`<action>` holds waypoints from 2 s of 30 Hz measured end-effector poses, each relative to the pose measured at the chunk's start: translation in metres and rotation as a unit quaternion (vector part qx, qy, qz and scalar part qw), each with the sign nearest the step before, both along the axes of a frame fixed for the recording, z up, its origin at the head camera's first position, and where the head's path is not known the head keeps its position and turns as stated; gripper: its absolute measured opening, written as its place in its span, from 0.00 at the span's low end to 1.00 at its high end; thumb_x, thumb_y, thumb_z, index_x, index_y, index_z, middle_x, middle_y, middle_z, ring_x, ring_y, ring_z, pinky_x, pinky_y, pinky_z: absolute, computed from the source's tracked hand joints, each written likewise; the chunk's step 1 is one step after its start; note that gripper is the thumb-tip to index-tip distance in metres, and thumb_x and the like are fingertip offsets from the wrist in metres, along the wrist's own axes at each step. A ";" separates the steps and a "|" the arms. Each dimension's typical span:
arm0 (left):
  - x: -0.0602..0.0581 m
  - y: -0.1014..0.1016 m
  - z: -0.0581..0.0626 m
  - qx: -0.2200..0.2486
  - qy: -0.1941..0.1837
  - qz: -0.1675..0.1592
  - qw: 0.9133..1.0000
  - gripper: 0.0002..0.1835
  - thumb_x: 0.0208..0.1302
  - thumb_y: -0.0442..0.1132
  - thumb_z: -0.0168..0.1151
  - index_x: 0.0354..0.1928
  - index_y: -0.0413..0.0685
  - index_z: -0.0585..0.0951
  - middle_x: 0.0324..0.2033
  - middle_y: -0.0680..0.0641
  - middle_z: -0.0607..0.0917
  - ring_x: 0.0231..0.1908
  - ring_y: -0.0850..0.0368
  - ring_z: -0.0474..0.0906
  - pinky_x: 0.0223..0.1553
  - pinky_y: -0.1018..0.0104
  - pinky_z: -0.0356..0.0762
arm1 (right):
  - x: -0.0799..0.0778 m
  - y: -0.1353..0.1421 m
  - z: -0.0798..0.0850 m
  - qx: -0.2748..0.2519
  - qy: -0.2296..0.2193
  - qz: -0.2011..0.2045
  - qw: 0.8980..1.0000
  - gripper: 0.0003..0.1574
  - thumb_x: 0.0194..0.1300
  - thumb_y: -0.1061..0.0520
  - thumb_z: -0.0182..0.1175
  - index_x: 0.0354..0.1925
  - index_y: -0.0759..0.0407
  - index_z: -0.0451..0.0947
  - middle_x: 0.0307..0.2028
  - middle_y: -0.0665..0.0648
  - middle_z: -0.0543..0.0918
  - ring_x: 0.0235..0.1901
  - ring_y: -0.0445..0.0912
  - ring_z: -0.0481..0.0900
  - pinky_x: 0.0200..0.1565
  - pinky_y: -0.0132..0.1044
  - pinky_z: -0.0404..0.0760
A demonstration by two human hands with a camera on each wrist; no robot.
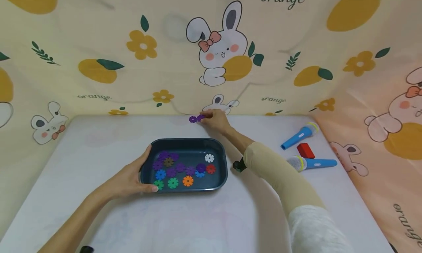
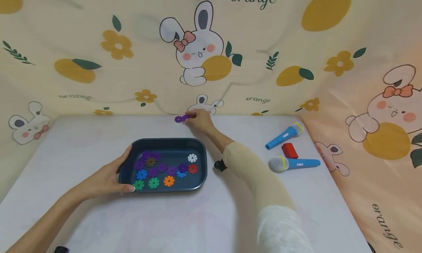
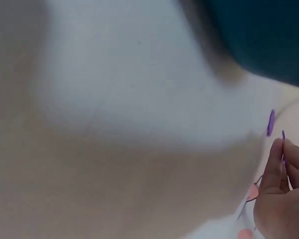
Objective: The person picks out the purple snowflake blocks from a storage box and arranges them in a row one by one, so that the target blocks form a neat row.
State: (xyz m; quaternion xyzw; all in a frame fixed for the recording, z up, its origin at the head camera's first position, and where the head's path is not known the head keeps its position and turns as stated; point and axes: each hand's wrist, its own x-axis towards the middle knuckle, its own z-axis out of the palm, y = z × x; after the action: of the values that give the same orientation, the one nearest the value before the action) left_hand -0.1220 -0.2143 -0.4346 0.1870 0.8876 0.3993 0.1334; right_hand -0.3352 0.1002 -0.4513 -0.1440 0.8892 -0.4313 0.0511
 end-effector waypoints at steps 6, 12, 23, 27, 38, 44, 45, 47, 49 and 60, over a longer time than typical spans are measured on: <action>0.000 0.002 0.001 -0.002 -0.003 0.002 1.000 0.71 0.48 0.54 0.80 0.79 0.47 0.35 0.76 0.32 0.46 0.73 0.29 0.47 0.67 0.32 0.53 | -0.006 0.004 -0.008 0.024 0.012 -0.024 0.999 0.19 0.63 0.56 0.70 0.53 0.59 0.85 0.38 0.58 0.86 0.39 0.47 0.75 0.39 0.31 0.72; 0.001 0.001 0.002 -0.001 -0.003 0.003 1.000 0.71 0.48 0.55 0.79 0.79 0.48 0.35 0.76 0.32 0.45 0.73 0.29 0.46 0.67 0.32 0.53 | -0.006 0.003 -0.010 0.009 -0.001 -0.032 0.999 0.19 0.64 0.55 0.69 0.53 0.59 0.85 0.28 0.56 0.86 0.27 0.44 0.83 0.34 0.34 0.77; 0.001 0.001 0.001 -0.005 -0.001 0.003 1.000 0.71 0.48 0.55 0.79 0.79 0.47 0.35 0.76 0.32 0.46 0.72 0.29 0.47 0.67 0.32 0.53 | -0.007 0.000 -0.013 0.016 -0.011 -0.034 0.999 0.19 0.66 0.55 0.68 0.54 0.59 0.84 0.27 0.55 0.87 0.24 0.42 0.82 0.28 0.27 0.72; -0.001 -0.001 0.001 -0.008 0.000 0.002 1.000 0.71 0.48 0.55 0.79 0.79 0.48 0.35 0.76 0.32 0.46 0.72 0.29 0.47 0.67 0.33 0.54 | -0.007 0.001 -0.011 0.004 -0.007 -0.030 1.000 0.18 0.66 0.55 0.67 0.53 0.57 0.85 0.29 0.56 0.86 0.25 0.43 0.79 0.26 0.28 0.72; -0.001 0.002 0.000 -0.014 -0.002 0.002 1.000 0.72 0.47 0.57 0.79 0.79 0.46 0.34 0.76 0.32 0.46 0.72 0.29 0.48 0.66 0.32 0.54 | 0.032 0.010 0.026 -0.142 -0.047 0.026 0.988 0.16 0.69 0.59 0.63 0.52 0.67 0.83 0.39 0.65 0.86 0.35 0.51 0.84 0.41 0.34 0.85; 0.000 0.002 0.000 -0.010 -0.008 0.005 1.000 0.72 0.47 0.56 0.79 0.79 0.48 0.34 0.76 0.32 0.46 0.72 0.28 0.48 0.66 0.32 0.54 | 0.067 0.014 0.047 -0.160 -0.052 0.062 0.984 0.14 0.69 0.60 0.63 0.51 0.64 0.84 0.41 0.64 0.85 0.37 0.52 0.83 0.44 0.38 0.85; 0.000 0.002 0.000 -0.009 -0.009 0.005 1.000 0.72 0.47 0.56 0.79 0.79 0.48 0.33 0.76 0.32 0.46 0.72 0.28 0.47 0.66 0.32 0.54 | 0.072 0.014 0.049 -0.164 -0.054 0.064 0.983 0.14 0.69 0.60 0.63 0.51 0.63 0.84 0.41 0.63 0.85 0.38 0.53 0.83 0.44 0.38 0.85; 0.000 0.002 0.000 -0.008 -0.009 0.002 1.000 0.72 0.48 0.56 0.79 0.79 0.48 0.34 0.76 0.32 0.46 0.73 0.29 0.47 0.66 0.32 0.54 | 0.083 0.015 0.052 -0.172 -0.062 0.063 0.981 0.14 0.69 0.60 0.63 0.50 0.63 0.84 0.42 0.60 0.86 0.39 0.55 0.83 0.44 0.40 0.85; -0.001 0.002 0.000 -0.011 -0.008 0.001 1.000 0.72 0.48 0.56 0.79 0.79 0.48 0.34 0.76 0.32 0.46 0.73 0.29 0.47 0.66 0.32 0.54 | 0.092 0.017 0.055 -0.182 -0.076 0.063 0.978 0.14 0.68 0.60 0.63 0.50 0.63 0.84 0.43 0.59 0.87 0.42 0.57 0.84 0.45 0.42 0.85; 0.000 0.000 0.001 -0.011 -0.012 0.009 1.000 0.72 0.47 0.56 0.79 0.79 0.50 0.33 0.76 0.33 0.46 0.73 0.29 0.47 0.67 0.32 0.53 | 0.132 0.010 0.055 -0.133 -0.126 0.063 0.981 0.17 0.68 0.64 0.62 0.55 0.64 0.81 0.52 0.65 0.84 0.48 0.53 0.84 0.51 0.36 0.82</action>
State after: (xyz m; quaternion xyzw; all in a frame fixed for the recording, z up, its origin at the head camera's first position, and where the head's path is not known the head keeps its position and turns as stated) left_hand -0.1221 -0.2139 -0.4333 0.1724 0.8921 0.3926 0.1424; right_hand -0.2036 0.1104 -0.3962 -0.1493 0.7997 -0.5561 0.1703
